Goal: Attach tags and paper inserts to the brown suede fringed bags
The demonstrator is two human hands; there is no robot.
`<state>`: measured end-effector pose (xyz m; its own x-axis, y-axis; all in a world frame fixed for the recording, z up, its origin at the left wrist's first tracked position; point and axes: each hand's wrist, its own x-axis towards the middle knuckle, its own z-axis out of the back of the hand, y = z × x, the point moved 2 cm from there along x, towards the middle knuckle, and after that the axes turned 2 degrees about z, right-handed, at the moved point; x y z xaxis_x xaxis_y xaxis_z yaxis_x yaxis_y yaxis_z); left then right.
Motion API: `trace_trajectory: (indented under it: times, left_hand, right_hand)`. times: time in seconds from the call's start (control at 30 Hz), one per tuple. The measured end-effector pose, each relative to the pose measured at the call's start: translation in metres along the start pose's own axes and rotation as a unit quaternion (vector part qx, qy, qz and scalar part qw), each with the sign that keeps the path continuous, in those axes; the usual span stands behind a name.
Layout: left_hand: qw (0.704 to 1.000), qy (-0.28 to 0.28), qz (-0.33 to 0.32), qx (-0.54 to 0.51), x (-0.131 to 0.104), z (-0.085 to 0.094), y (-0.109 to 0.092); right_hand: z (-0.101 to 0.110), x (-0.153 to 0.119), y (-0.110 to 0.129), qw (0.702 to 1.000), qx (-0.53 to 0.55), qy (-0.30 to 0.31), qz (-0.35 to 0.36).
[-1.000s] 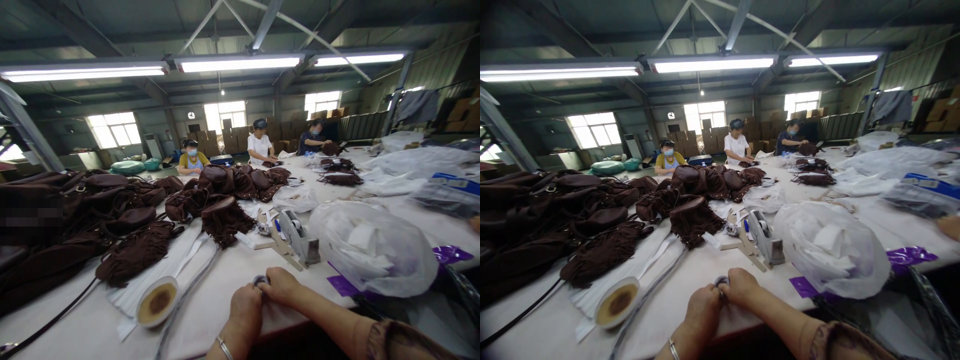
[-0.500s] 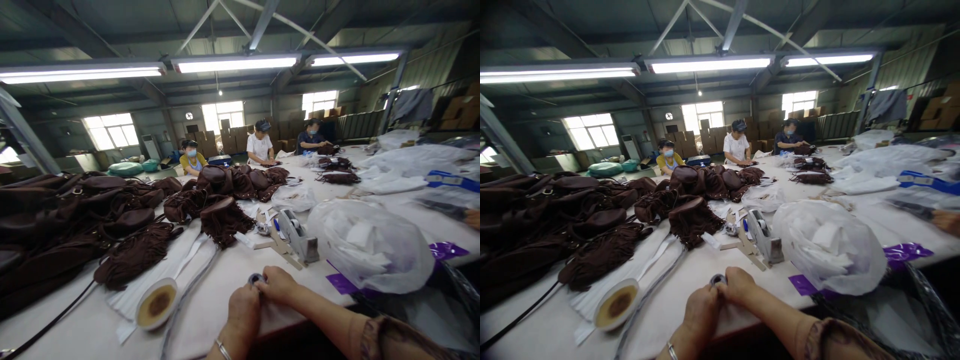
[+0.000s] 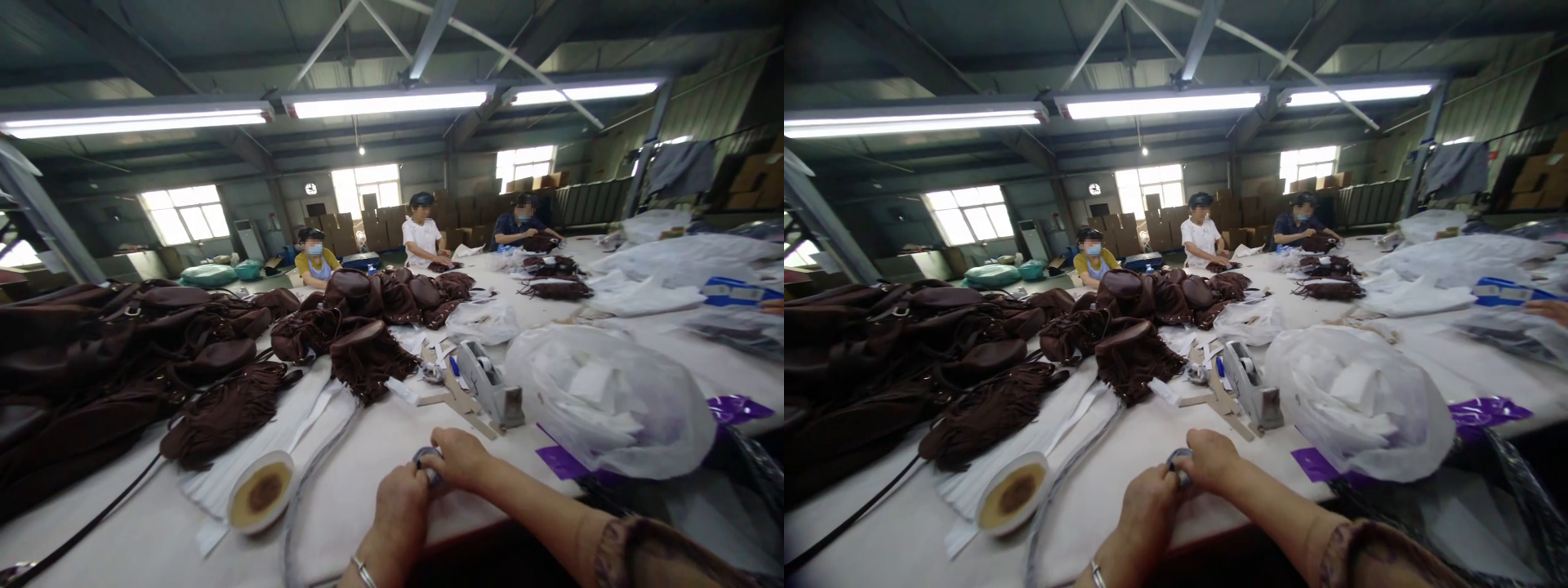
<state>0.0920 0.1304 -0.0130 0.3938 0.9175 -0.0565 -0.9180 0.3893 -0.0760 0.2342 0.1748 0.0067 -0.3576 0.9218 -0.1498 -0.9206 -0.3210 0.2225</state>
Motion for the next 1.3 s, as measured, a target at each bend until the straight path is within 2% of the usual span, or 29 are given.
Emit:
trace_trajectory:
  times: [0.1, 0.17, 0.33, 0.4, 0.5, 0.6, 0.67, 0.73, 0.8, 0.87, 0.97, 1.07, 1.13, 1.2, 1.3]
  left_hand:
    - [1.0, -0.001, 0.01, -0.01, -0.002, -0.003, -0.014]
    - [1.0, 0.018, -0.008, -0.014, -0.004, 0.0, -0.014]
    - [0.998, 0.047, -0.034, -0.008, -0.007, 0.01, 0.005]
    - [0.999, 0.044, -0.015, -0.008, -0.006, 0.008, 0.004]
    - [0.999, 0.027, 0.029, -0.018, -0.005, 0.0, -0.01]
    - [0.996, 0.014, 0.069, -0.047, -0.007, -0.002, -0.02]
    - [0.996, 0.023, 0.049, -0.069, -0.011, 0.002, -0.018]
    - [0.997, 0.032, -0.002, -0.076, -0.016, 0.009, -0.009]
    - [0.997, 0.035, -0.043, -0.052, -0.019, 0.013, 0.001]
    - [0.998, 0.036, -0.058, -0.014, -0.02, 0.014, 0.007]
    - [0.998, 0.033, -0.055, 0.006, -0.018, 0.007, 0.0]
    - [1.0, 0.006, -0.008, 0.008, -0.017, -0.002, -0.017]
    - [1.0, -0.003, 0.015, 0.006, -0.017, -0.003, -0.026]
    - [1.0, 0.015, 0.015, -0.001, -0.019, 0.0, -0.028]
    - [0.998, 0.053, -0.014, -0.011, -0.025, 0.012, -0.018]
  right_hand:
    - [-0.005, -0.003, 0.003, 1.0, -0.011, 0.001, -0.022]
    - [-0.002, -0.003, 0.0, 1.0, -0.015, 0.015, 0.016]
    - [0.008, -0.003, -0.011, 0.988, -0.016, 0.039, 0.148]
    - [0.006, -0.004, -0.009, 0.991, -0.009, 0.01, 0.135]
    - [-0.003, -0.005, 0.0, 1.0, 0.002, -0.028, 0.015]
    - [-0.008, -0.006, 0.006, 0.999, -0.004, -0.009, -0.049]
    - [-0.005, -0.006, 0.007, 1.0, -0.013, 0.008, -0.013]
    - [0.0, -0.005, 0.003, 0.998, -0.019, 0.026, 0.048]
    - [0.004, -0.004, -0.002, 0.994, -0.022, 0.042, 0.101]
    - [0.005, -0.002, -0.005, 0.991, -0.021, 0.046, 0.124]
    - [0.001, -0.002, -0.005, 0.996, -0.019, 0.021, 0.083]
    - [-0.006, -0.004, 0.0, 1.0, -0.027, -0.004, 0.0]
    - [-0.009, -0.005, 0.004, 0.999, -0.038, -0.002, -0.024]
    - [-0.01, -0.005, 0.005, 0.999, -0.048, 0.007, -0.004]
    - [-0.007, -0.003, 0.001, 0.995, -0.054, 0.033, 0.083]
